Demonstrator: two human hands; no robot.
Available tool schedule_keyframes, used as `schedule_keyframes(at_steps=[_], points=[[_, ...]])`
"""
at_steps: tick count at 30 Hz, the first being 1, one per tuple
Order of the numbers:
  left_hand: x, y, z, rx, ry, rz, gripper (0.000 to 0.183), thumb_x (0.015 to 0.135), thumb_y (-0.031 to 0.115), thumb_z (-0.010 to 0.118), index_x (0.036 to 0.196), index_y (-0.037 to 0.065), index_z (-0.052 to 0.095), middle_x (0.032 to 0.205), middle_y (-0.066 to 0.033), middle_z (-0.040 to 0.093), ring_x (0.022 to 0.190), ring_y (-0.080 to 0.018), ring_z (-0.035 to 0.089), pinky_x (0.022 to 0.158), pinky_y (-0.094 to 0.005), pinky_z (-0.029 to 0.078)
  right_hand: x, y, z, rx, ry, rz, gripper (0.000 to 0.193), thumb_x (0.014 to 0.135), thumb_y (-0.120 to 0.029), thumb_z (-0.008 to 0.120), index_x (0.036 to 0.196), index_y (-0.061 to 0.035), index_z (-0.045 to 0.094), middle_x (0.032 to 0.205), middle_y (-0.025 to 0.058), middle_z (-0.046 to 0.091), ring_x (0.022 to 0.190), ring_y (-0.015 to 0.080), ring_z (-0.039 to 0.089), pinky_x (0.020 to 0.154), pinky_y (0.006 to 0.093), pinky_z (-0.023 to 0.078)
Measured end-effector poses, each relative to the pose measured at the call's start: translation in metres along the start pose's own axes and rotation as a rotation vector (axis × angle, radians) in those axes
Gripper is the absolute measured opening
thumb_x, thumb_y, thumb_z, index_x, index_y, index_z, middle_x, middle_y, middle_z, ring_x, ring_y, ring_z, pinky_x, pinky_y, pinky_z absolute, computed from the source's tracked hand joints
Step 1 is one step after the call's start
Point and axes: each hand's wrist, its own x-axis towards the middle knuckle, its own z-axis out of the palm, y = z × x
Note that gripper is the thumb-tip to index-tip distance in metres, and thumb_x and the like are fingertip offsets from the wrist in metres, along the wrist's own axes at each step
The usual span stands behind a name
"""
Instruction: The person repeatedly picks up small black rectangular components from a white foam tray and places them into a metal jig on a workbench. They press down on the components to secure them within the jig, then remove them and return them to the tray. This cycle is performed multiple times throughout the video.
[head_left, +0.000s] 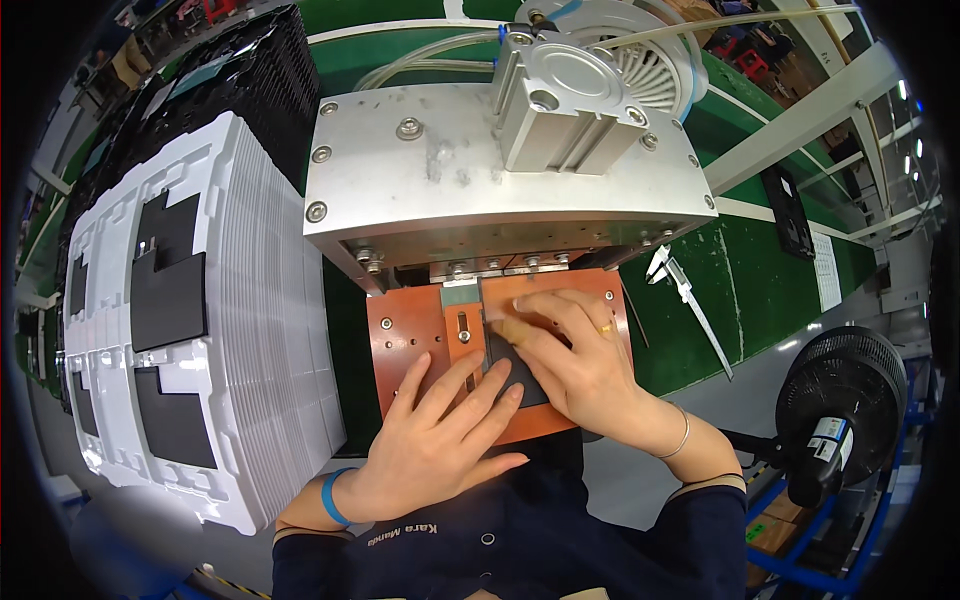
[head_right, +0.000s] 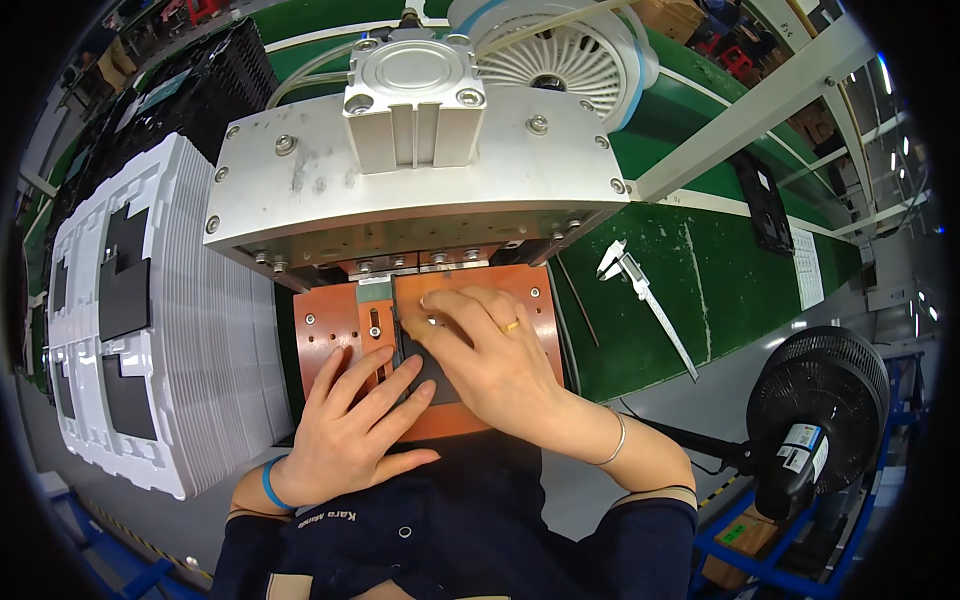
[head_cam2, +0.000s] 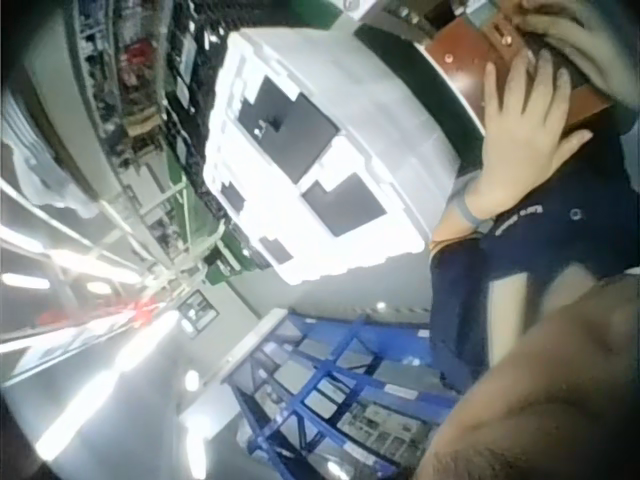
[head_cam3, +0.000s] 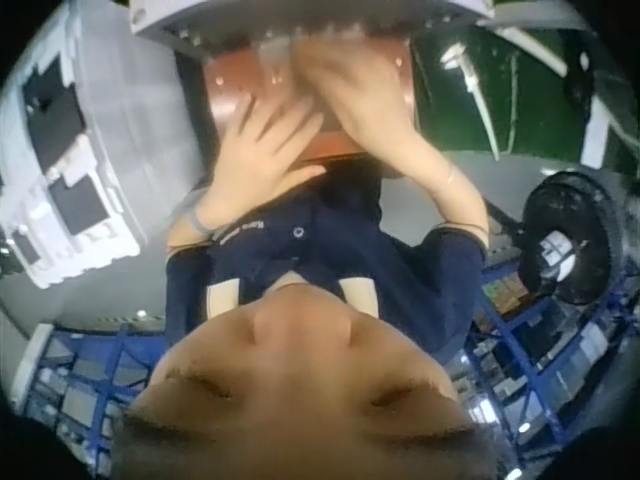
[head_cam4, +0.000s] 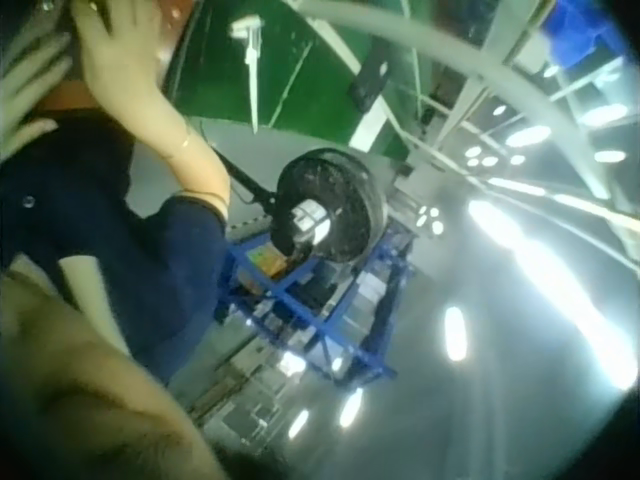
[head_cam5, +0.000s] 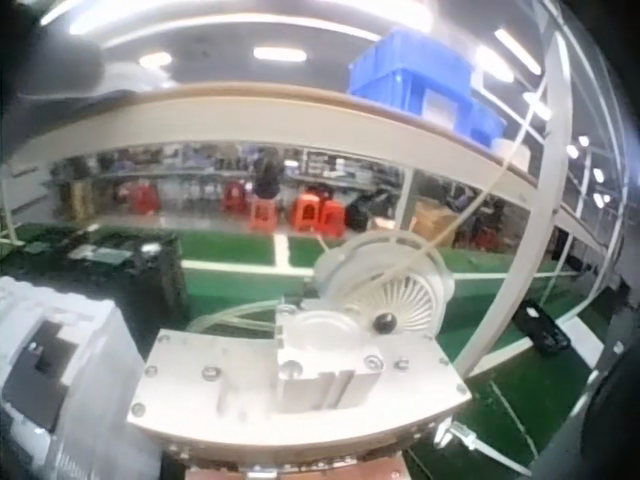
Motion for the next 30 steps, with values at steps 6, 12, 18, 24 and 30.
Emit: schedule_keyframes(at_steps=[6, 12, 18, 24, 30], points=[[0.001, -0.001, 0.001, 0.005, -0.004, -0.003, 0.060, 0.077, 0.055, 0.071, 0.120, 0.012, 0.065, 0.131, -0.0080, 0.058, 0.125, -0.0332, 0.049, 0.105, -0.0561, 0.036, -0.003, 0.003, 0.001, 0.012, -0.039, 0.000, 0.045, 0.072, -0.004, 0.069, 0.116, -0.0066, 0.063, 0.116, 0.0089, 0.057, 0.107, 0.0282, 0.052, 0.085, 0.0388, 0.044], [0.001, -0.002, -0.005, -0.029, -0.053, -0.019, 0.069, 0.078, 0.059, 0.067, 0.126, 0.010, 0.062, 0.136, -0.0100, 0.055, 0.128, -0.0343, 0.047, 0.107, -0.0564, 0.033, -0.024, -0.002, -0.023, 0.231, 0.016, 0.200, 0.045, 0.074, -0.016, 0.078, 0.116, -0.0064, 0.063, 0.122, 0.0103, 0.059, 0.104, 0.0303, 0.057, 0.088, 0.0396, 0.045], [0.012, -0.002, -0.016, -0.131, -0.067, -0.088, 0.072, 0.078, 0.055, 0.069, 0.129, 0.005, 0.058, 0.138, -0.0138, 0.052, 0.131, -0.0329, 0.044, 0.109, -0.0569, 0.029, -0.030, 0.004, -0.025, 0.150, -0.067, 0.125, 0.035, 0.072, -0.019, 0.080, 0.102, -0.0059, 0.068, 0.117, 0.0081, 0.063, 0.105, 0.0282, 0.058, 0.088, 0.0381, 0.048], [0.029, -0.007, -0.012, -0.079, -0.107, -0.172, 0.077, 0.076, 0.056, 0.070, 0.134, 0.007, 0.055, 0.146, -0.0141, 0.044, 0.136, -0.0401, 0.035, 0.108, -0.0617, 0.027, -0.008, 0.024, -0.017, 0.161, -0.022, 0.095, 0.029, 0.072, -0.018, 0.080, 0.097, -0.0058, 0.070, 0.113, 0.0077, 0.065, 0.100, 0.0277, 0.058, 0.085, 0.0367, 0.049], [0.029, -0.009, -0.009, -0.090, -0.139, -0.202, 0.075, 0.077, 0.057, 0.068, 0.135, 0.010, 0.055, 0.146, -0.0125, 0.043, 0.136, -0.0398, 0.034, 0.108, -0.0624, 0.027, -0.005, 0.025, -0.015, 0.150, -0.031, 0.085, 0.030, 0.072, -0.020, 0.080, 0.096, -0.0063, 0.070, 0.111, 0.0079, 0.065, 0.100, 0.0270, 0.058, 0.085, 0.0362, 0.049]])
